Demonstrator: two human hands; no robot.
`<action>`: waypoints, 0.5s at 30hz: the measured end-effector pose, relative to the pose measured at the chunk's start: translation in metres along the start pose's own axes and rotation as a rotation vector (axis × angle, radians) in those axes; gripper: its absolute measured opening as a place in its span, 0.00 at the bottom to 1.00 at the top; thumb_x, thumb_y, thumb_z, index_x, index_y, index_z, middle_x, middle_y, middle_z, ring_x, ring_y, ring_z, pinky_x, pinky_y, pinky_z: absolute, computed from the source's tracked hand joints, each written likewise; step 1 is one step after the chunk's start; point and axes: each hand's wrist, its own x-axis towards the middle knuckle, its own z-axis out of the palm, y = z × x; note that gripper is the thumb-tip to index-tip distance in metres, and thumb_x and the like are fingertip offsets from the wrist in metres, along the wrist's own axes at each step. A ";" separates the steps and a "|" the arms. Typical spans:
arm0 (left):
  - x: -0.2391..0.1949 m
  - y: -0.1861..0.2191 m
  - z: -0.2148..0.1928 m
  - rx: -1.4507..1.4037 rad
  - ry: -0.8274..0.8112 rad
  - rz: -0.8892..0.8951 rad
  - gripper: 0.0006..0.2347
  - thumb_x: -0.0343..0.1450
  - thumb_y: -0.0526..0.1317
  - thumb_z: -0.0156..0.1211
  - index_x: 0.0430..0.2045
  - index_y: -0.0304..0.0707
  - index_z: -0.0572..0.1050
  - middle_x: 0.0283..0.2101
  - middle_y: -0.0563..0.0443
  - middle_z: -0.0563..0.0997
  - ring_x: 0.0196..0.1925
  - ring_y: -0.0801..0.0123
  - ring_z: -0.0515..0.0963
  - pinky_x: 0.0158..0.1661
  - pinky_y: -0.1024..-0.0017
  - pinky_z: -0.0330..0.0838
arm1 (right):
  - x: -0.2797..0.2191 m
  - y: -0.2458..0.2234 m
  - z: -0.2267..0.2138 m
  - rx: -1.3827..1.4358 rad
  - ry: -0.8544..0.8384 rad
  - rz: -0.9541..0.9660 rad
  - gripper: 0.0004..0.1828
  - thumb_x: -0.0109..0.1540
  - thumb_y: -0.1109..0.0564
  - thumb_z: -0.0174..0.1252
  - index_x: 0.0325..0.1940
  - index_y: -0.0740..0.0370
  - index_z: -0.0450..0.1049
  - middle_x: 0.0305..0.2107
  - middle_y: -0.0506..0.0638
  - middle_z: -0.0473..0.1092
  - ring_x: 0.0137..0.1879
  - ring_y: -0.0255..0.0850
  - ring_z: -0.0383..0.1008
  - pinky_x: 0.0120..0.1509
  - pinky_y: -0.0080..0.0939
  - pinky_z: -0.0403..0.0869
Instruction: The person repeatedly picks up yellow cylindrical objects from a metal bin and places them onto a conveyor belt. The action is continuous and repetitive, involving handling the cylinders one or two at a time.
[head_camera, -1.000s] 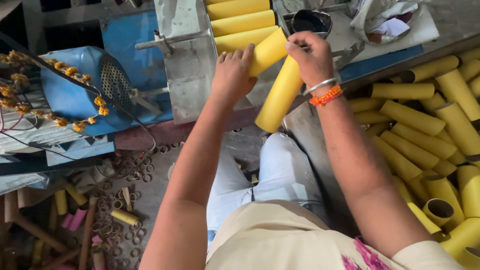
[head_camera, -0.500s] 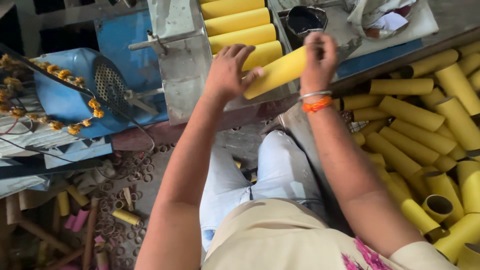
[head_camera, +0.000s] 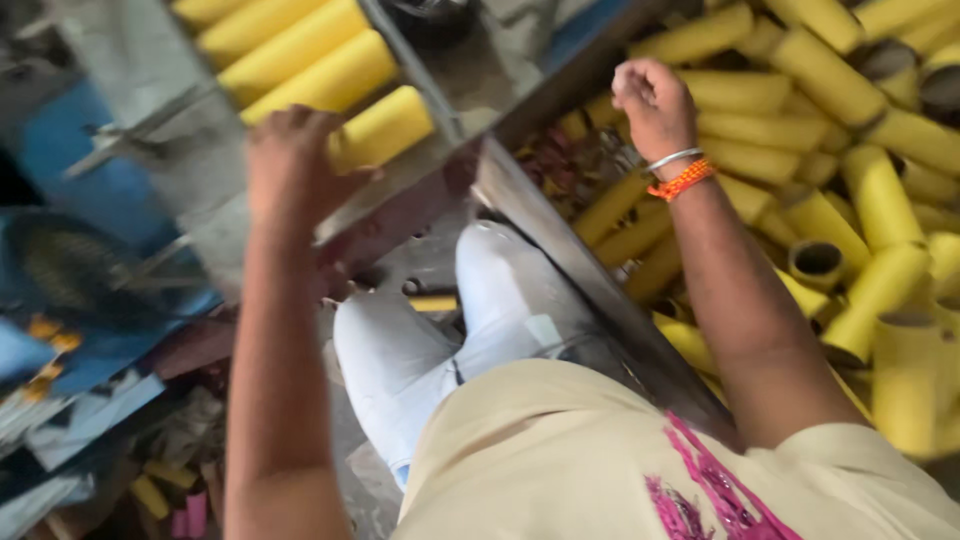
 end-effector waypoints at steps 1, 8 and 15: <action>-0.001 -0.003 -0.001 0.008 0.072 0.031 0.29 0.57 0.57 0.82 0.46 0.41 0.81 0.51 0.42 0.79 0.54 0.50 0.75 0.52 0.52 0.68 | -0.008 0.015 -0.022 -0.122 -0.009 0.079 0.06 0.71 0.57 0.59 0.47 0.63 0.77 0.36 0.49 0.75 0.44 0.37 0.75 0.53 0.36 0.74; -0.011 -0.012 -0.003 0.003 0.113 0.025 0.24 0.63 0.45 0.80 0.51 0.38 0.78 0.53 0.43 0.77 0.60 0.50 0.75 0.59 0.56 0.70 | -0.076 0.082 -0.055 -1.092 -0.532 0.203 0.30 0.56 0.44 0.69 0.60 0.57 0.75 0.53 0.64 0.71 0.54 0.62 0.74 0.58 0.57 0.73; -0.016 -0.012 -0.005 -0.071 0.170 0.020 0.21 0.65 0.42 0.80 0.48 0.37 0.77 0.51 0.42 0.76 0.57 0.46 0.75 0.58 0.53 0.71 | -0.067 0.097 -0.043 -1.281 -0.359 0.614 0.26 0.61 0.44 0.64 0.60 0.56 0.75 0.64 0.63 0.59 0.55 0.66 0.74 0.57 0.66 0.73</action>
